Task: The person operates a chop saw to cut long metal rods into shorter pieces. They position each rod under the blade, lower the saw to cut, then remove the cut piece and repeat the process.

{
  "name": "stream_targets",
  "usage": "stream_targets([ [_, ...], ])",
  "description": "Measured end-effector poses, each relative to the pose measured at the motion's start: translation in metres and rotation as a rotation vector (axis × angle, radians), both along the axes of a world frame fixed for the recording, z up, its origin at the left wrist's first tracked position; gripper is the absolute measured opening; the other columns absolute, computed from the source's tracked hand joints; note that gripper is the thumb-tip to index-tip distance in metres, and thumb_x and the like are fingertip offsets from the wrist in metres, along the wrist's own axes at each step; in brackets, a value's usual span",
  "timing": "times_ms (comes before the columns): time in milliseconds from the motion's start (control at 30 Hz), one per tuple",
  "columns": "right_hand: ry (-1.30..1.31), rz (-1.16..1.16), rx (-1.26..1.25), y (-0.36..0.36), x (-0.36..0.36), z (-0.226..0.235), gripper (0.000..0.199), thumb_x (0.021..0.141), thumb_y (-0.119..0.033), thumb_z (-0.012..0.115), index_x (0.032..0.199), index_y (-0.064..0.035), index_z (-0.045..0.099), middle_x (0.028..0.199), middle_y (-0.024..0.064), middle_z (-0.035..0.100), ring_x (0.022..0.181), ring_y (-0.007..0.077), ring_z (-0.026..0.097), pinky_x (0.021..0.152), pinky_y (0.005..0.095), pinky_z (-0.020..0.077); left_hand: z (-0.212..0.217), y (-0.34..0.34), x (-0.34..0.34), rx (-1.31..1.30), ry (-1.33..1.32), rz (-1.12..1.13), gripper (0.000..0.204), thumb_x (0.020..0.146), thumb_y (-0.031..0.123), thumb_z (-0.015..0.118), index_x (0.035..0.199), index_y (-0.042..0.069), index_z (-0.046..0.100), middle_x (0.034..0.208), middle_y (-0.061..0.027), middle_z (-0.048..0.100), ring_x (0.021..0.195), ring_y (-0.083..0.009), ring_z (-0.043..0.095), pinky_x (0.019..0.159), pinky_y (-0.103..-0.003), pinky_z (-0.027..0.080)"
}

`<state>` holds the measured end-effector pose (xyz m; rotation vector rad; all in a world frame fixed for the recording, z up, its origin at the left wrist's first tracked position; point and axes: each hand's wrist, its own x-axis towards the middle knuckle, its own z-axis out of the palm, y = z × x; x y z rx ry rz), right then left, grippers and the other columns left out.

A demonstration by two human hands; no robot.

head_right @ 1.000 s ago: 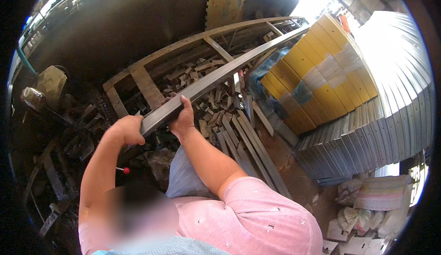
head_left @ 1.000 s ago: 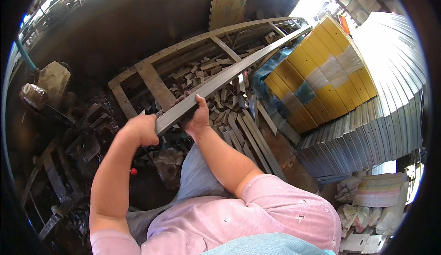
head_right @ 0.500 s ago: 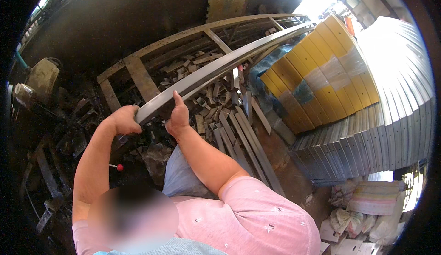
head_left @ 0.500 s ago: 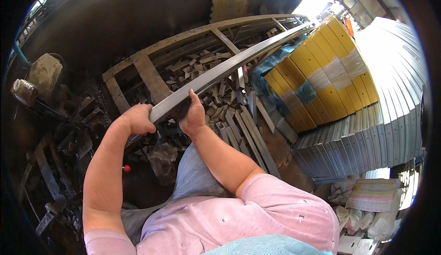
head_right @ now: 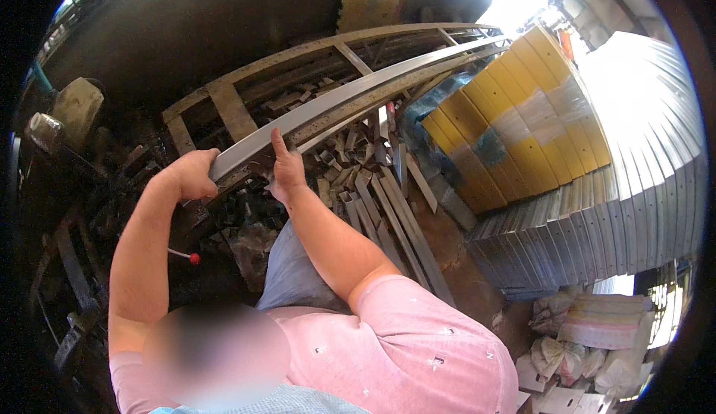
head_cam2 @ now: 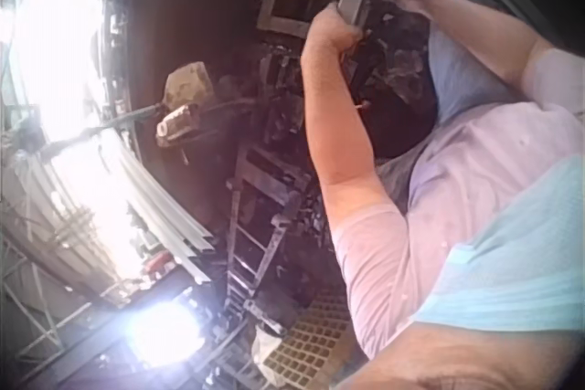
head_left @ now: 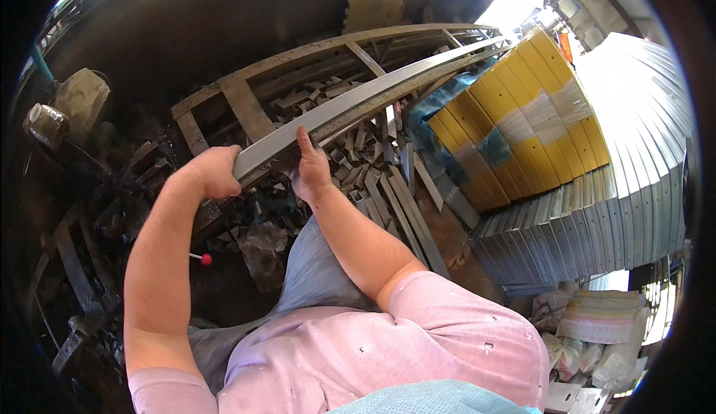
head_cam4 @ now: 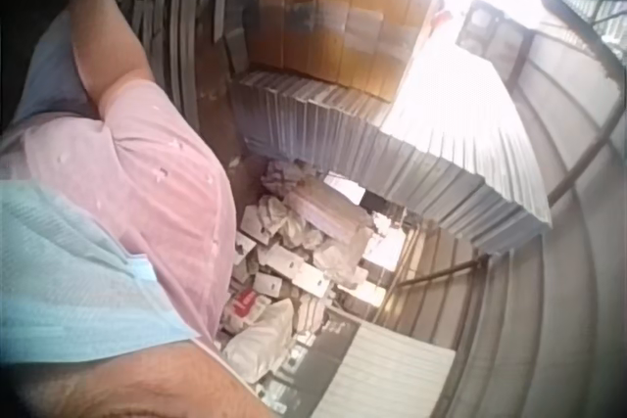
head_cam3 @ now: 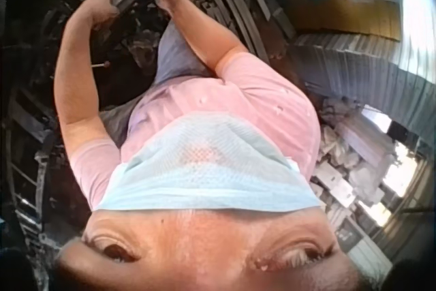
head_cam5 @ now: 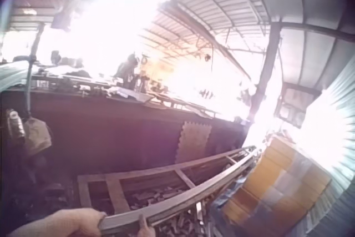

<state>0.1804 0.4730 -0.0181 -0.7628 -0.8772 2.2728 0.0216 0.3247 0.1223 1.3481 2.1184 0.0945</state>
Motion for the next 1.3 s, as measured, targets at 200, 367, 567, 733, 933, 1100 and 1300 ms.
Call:
stream_targets([
  [200, -0.002, -0.062, -0.002, 0.004, -0.005, 0.004, 0.062, 0.102, -0.060, 0.067, 0.136, -0.0077, 0.066, 0.124, 0.0091, 0.074, 0.113, 0.0284, 0.070, 0.099, 0.0484, 0.0562, 0.003, -0.041, -0.017, 0.083, 0.025, 0.039, 0.060, 0.077, 0.022, 0.084, 0.131, 0.002, 0.067, 0.125, -0.0247, 0.073, 0.122, -0.0400, 0.067, 0.108, -0.046, 0.052],
  [367, -0.318, -0.103, 0.041, 0.008, -0.018, 0.005, 0.054, 0.101, -0.049, 0.074, 0.128, -0.0028, 0.071, 0.120, 0.0087, 0.075, 0.103, 0.0261, 0.072, 0.092, 0.0449, 0.0583, -0.004, -0.128, 0.000, 0.463, 0.439, 0.109, 0.058, 0.081, 0.024, 0.089, 0.132, 0.007, 0.068, 0.114, -0.0173, 0.075, 0.113, -0.0361, 0.071, 0.101, -0.047, 0.055],
  [567, -0.216, -0.013, 0.105, -0.008, -0.051, 0.027, 0.049, 0.103, -0.038, 0.074, 0.125, 0.0067, 0.068, 0.118, 0.0138, 0.074, 0.099, 0.0291, 0.074, 0.084, 0.0467, 0.0631, -0.041, -0.276, 0.012, 0.877, 0.468, 0.798, 0.025, 0.082, 0.014, 0.088, 0.101, 0.005, 0.074, 0.086, -0.0092, 0.074, 0.079, -0.0273, 0.073, 0.072, -0.038, 0.057],
  [733, -0.177, 0.124, 0.116, -0.025, -0.106, 0.019, 0.039, 0.103, -0.038, 0.074, 0.125, -0.0064, 0.070, 0.110, 0.0078, 0.078, 0.092, 0.0265, 0.075, 0.074, 0.0424, 0.0588, -0.109, -0.318, 0.007, 0.961, 0.390, 1.113, 0.020, 0.087, 0.017, 0.087, 0.096, 0.004, 0.075, 0.079, -0.0079, 0.071, 0.071, -0.0220, 0.068, 0.068, -0.034, 0.054],
  [933, -0.216, 0.155, 0.153, -0.055, -0.159, 0.009, 0.047, 0.105, -0.036, 0.073, 0.126, 0.0055, 0.068, 0.115, 0.0126, 0.075, 0.094, 0.0266, 0.075, 0.077, 0.0440, 0.0612, -0.129, -0.325, -0.016, 0.784, 0.306, 1.112, 0.027, 0.087, 0.026, 0.088, 0.096, 0.004, 0.075, 0.080, -0.0086, 0.072, 0.071, -0.0226, 0.069, 0.067, -0.036, 0.055],
  [1100, -0.320, 0.155, 0.132, -0.063, -0.186, 0.003, 0.043, 0.101, -0.043, 0.076, 0.122, -0.0054, 0.070, 0.105, 0.0083, 0.078, 0.083, 0.0239, 0.073, 0.061, 0.0403, 0.0491, -0.131, -0.333, -0.023, 0.684, 0.232, 1.133, 0.028, 0.086, 0.028, 0.088, 0.097, 0.005, 0.075, 0.081, -0.0080, 0.073, 0.072, -0.0228, 0.070, 0.068, -0.035, 0.055],
  [1300, -0.387, 0.150, 0.182, -0.065, -0.208, -0.008, 0.040, 0.103, -0.046, 0.073, 0.116, -0.0075, 0.071, 0.093, 0.0068, 0.076, 0.078, 0.0209, 0.070, 0.057, 0.0367, 0.0436, -0.134, -0.333, -0.025, 0.620, 0.165, 1.107, 0.027, 0.090, 0.025, 0.086, 0.102, 0.003, 0.075, 0.083, -0.0066, 0.073, 0.075, -0.0179, 0.068, 0.071, -0.034, 0.055],
])
